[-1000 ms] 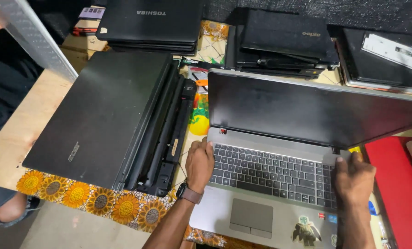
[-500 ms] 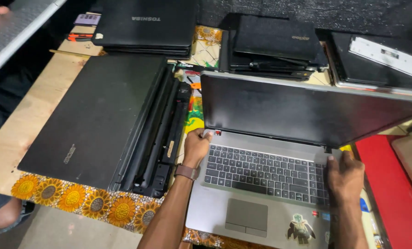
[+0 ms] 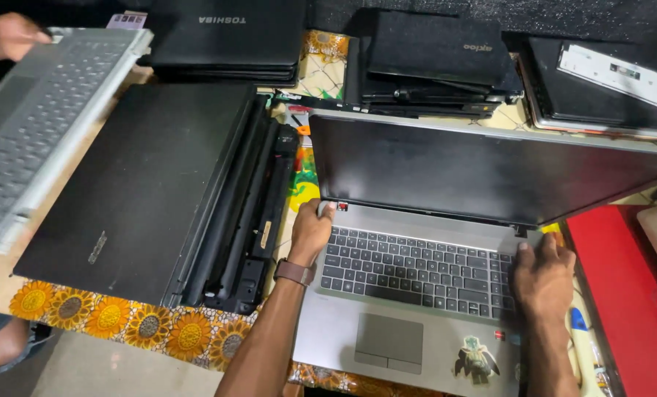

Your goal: A person is assembling a laptop by connecting internal ribbon cables and snapping the keyboard/palmrest assembly into place.

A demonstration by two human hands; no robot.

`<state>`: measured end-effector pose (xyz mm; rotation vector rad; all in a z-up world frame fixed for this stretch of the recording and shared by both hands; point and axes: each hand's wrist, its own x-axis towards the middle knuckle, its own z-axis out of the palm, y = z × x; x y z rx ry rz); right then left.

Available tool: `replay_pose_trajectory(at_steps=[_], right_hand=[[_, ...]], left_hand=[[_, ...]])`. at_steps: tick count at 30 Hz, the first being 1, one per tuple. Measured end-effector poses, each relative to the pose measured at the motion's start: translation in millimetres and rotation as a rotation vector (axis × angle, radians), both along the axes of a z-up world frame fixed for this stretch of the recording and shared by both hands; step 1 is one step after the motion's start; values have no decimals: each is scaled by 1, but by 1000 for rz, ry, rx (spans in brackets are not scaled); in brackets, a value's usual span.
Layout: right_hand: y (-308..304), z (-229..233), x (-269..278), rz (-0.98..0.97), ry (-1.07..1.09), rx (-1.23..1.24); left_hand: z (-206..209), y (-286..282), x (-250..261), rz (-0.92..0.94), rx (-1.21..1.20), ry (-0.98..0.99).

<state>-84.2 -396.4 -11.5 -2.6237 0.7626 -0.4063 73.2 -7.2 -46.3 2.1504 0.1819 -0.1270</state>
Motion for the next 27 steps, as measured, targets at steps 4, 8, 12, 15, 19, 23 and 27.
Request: replay_pose_trajectory(at_steps=[4, 8, 12, 15, 19, 23, 27], right_hand=[[-6, -8, -2, 39, -73, -30], [-9, 0, -6, 56, -80, -3], [-4, 24, -23, 4, -16, 72], [14, 40, -50, -205, 199, 91], [40, 62, -70, -211, 144, 204], [38, 59, -78, -131, -81, 203], [32, 67, -74, -235, 61, 306]], left_hand=[[-3, -2, -5, 42, -38, -55], [-14, 2, -6, 29, -21, -116], [19, 8, -37, 94, 6, -197], [51, 15, -74, 40, 243, -184], [82, 14, -100, -22, 308, -37], [73, 25, -95, -28, 242, -106], [102, 34, -100, -16, 61, -84]])
